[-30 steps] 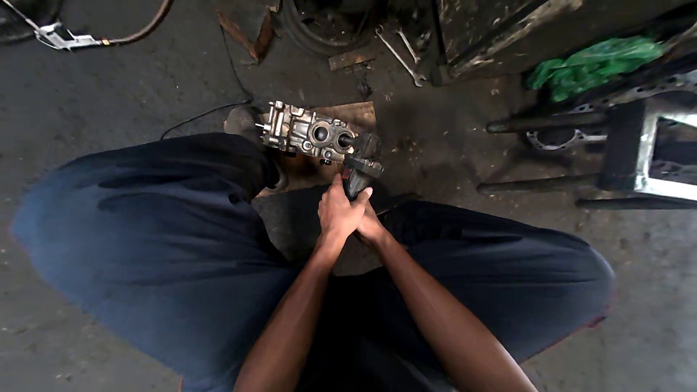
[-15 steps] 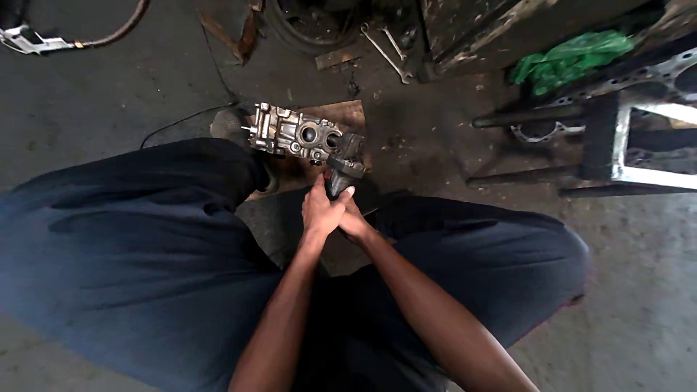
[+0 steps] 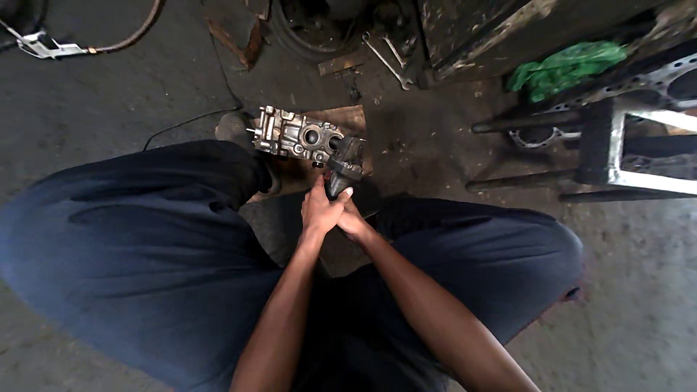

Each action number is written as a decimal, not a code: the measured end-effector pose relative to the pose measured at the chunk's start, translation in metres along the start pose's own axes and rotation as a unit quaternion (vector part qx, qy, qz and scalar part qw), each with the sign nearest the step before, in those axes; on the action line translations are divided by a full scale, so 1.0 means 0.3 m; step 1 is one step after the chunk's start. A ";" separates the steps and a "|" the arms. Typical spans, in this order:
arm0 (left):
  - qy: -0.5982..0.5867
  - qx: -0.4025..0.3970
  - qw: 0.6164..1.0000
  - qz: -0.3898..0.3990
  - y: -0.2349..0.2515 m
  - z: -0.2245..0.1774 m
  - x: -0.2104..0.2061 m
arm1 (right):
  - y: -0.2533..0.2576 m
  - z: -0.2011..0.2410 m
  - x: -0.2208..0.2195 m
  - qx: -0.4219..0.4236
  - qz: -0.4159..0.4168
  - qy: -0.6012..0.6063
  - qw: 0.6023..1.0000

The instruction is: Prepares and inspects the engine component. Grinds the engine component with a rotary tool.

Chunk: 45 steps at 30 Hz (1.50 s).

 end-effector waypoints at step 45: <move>-0.025 -0.044 0.998 -0.046 -0.130 -0.092 -0.061 | -0.131 0.078 0.019 0.016 -0.038 0.055 0.998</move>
Point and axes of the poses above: each hand's wrist, its own y-axis towards the middle knuckle, its own x-axis out of the back of the hand, z = x × y, the point moved 4 cm from there along y, towards the middle knuckle, and after that the axes turned 11 degrees about z, right-handed, at the moved point
